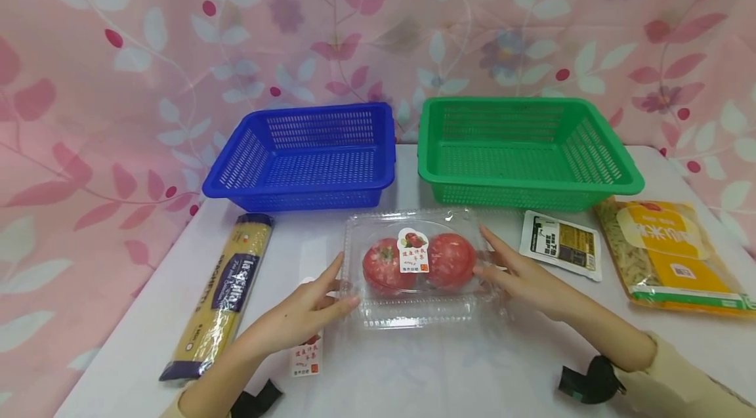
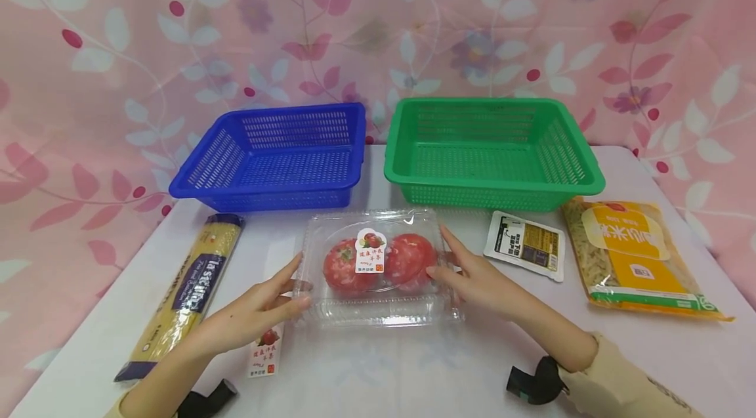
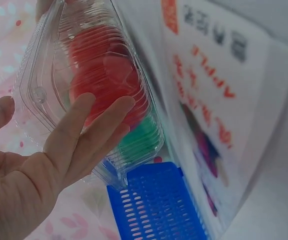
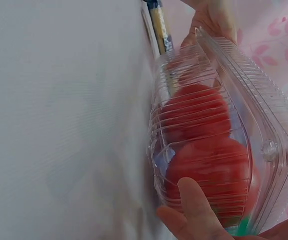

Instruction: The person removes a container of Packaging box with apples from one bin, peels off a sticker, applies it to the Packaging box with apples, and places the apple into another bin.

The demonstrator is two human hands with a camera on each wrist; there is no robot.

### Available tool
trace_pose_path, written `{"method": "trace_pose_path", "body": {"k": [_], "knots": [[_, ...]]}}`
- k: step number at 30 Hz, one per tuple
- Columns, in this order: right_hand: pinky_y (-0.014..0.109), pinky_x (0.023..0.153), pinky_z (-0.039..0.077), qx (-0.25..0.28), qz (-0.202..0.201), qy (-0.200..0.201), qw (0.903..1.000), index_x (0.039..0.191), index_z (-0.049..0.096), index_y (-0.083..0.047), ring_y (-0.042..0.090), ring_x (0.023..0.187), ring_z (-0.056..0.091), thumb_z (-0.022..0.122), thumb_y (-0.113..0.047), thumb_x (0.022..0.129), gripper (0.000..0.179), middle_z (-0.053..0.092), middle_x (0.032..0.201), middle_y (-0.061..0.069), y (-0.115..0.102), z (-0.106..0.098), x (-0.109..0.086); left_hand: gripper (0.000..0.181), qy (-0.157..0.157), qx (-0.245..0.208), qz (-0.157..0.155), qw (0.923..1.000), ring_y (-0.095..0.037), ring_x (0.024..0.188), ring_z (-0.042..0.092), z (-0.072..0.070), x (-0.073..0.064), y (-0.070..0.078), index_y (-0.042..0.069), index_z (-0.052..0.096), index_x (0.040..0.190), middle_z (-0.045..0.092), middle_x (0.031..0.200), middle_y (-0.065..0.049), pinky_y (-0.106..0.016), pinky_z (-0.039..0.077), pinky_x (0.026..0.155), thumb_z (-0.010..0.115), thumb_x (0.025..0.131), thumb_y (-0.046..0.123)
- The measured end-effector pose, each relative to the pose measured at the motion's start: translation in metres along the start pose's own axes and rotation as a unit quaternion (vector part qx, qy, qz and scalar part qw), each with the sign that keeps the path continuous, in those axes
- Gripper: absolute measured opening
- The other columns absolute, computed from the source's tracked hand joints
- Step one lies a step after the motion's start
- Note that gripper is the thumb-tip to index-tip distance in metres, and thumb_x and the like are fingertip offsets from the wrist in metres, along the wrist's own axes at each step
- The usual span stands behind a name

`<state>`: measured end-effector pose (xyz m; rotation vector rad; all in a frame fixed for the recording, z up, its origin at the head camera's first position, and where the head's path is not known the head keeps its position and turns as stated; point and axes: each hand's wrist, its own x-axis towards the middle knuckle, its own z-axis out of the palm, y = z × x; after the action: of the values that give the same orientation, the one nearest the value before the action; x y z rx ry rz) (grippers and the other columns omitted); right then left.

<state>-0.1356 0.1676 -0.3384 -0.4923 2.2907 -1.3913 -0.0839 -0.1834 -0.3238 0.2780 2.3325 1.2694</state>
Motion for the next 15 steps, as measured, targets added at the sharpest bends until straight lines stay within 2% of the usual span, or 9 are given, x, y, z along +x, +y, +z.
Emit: {"method": "trace_pose_path", "body": {"k": [4, 6, 11, 15], "knots": [[0.037, 0.068, 0.052, 0.018, -0.004, -0.01, 0.9998, 0.148, 0.001, -0.015, 0.039, 0.109, 0.051, 0.05, -0.027, 0.094, 0.074, 0.024, 0.139, 0.035, -0.007, -0.001, -0.003, 0.079, 0.018, 0.008, -0.008, 0.9998, -0.039, 0.111, 0.052, -0.003, -0.009, 0.006, 0.014, 0.006, 0.148, 0.04, 0.135, -0.026, -0.046, 0.051, 0.075, 0.052, 0.091, 0.041], [0.036, 0.067, 0.052, 0.025, -0.01, -0.017, 0.9995, 0.148, 0.0, -0.014, 0.037, 0.107, 0.053, 0.05, -0.026, 0.094, 0.074, 0.026, 0.139, 0.035, -0.011, -0.002, -0.004, 0.078, 0.029, 0.018, -0.009, 0.9994, -0.039, 0.11, 0.052, -0.005, -0.014, 0.01, 0.015, 0.008, 0.148, 0.041, 0.134, -0.026, -0.047, 0.051, 0.076, 0.053, 0.091, 0.042], [0.036, 0.068, 0.053, 0.044, -0.033, -0.035, 0.9979, 0.148, 0.0, -0.013, 0.034, 0.103, 0.056, 0.048, -0.022, 0.095, 0.072, 0.027, 0.137, 0.036, -0.021, -0.005, -0.005, 0.075, 0.052, 0.05, 0.002, 0.9974, -0.034, 0.109, 0.054, -0.012, -0.024, 0.021, 0.016, 0.011, 0.148, 0.045, 0.133, -0.022, -0.052, 0.045, 0.084, 0.051, 0.091, 0.044], [0.037, 0.068, 0.053, 0.041, -0.057, -0.044, 0.9966, 0.148, 0.0, -0.013, 0.035, 0.104, 0.055, 0.047, -0.021, 0.095, 0.071, 0.027, 0.137, 0.037, -0.028, -0.006, -0.003, 0.073, 0.065, 0.053, 0.012, 0.9964, -0.033, 0.107, 0.056, -0.016, -0.029, 0.024, 0.016, 0.012, 0.148, 0.046, 0.133, -0.018, -0.05, 0.048, 0.081, 0.05, 0.092, 0.042]]}}
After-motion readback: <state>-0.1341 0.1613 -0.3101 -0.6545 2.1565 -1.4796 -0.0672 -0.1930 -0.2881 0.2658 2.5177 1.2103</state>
